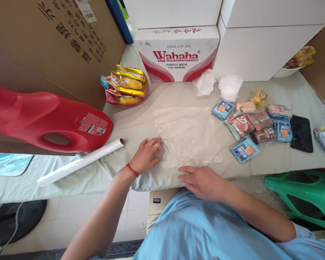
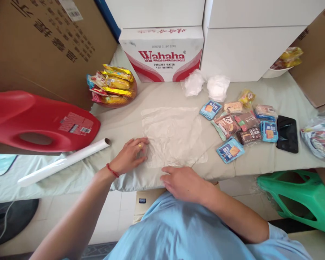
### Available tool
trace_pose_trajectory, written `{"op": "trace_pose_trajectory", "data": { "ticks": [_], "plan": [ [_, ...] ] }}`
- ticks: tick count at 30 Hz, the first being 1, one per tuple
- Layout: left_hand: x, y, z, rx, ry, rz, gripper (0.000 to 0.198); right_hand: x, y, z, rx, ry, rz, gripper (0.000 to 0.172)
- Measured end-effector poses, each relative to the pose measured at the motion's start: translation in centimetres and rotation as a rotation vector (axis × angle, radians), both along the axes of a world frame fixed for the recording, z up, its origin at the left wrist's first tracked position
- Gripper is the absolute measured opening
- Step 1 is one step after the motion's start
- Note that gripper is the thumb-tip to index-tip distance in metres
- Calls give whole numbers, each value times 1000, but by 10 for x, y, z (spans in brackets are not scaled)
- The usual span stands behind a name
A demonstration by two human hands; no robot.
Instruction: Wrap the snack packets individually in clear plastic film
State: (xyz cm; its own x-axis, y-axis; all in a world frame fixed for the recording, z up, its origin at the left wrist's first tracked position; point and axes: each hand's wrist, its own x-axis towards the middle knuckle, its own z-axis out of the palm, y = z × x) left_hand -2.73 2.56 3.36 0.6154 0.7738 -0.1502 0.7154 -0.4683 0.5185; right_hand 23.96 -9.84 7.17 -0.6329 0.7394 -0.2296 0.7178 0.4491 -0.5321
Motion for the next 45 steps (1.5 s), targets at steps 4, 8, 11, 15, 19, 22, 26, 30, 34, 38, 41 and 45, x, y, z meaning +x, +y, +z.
{"op": "trace_pose_trajectory", "data": {
  "ticks": [4, 8, 11, 15, 19, 22, 26, 30, 34, 38, 41, 45],
  "plan": [
    [-6, -4, -1, -50, -32, -22, 5, -2, 37, 8, 174, 31, -84, 38],
    [-15, -4, -6, -43, -76, -1, 10, -27, 62, -24, 346, 74, 134, 42],
    [-24, -6, -10, 23, -117, 146, 15, -46, 58, -53, 346, 87, 185, 51],
    [-8, -23, -1, 250, -179, 484, 18, -57, 46, -71, 339, 132, 133, 52],
    [48, -33, 14, 295, -316, 480, 26, -59, 45, -76, 363, 165, 81, 46],
    [79, -13, 4, 211, -396, 482, 39, -63, 43, -75, 339, 162, 65, 42],
    [82, 18, -29, 124, -212, 601, 49, -67, 26, -59, 269, 134, 2, 47],
    [70, 17, -41, 165, 2, 467, 54, -56, 21, -30, 245, 218, -27, 35],
    [68, 7, -34, 175, 156, 388, 58, -25, 56, -19, 357, 255, -200, 42],
    [70, 6, -32, 186, 194, 378, 59, 20, 110, -41, 331, 19, -120, 49],
    [68, 7, -34, 194, 216, 375, 60, 62, 142, -61, 323, -119, -182, 52],
    [64, 6, -32, 177, 325, 337, 69, 106, 169, -73, 405, -184, -483, 57]
  ]
}}
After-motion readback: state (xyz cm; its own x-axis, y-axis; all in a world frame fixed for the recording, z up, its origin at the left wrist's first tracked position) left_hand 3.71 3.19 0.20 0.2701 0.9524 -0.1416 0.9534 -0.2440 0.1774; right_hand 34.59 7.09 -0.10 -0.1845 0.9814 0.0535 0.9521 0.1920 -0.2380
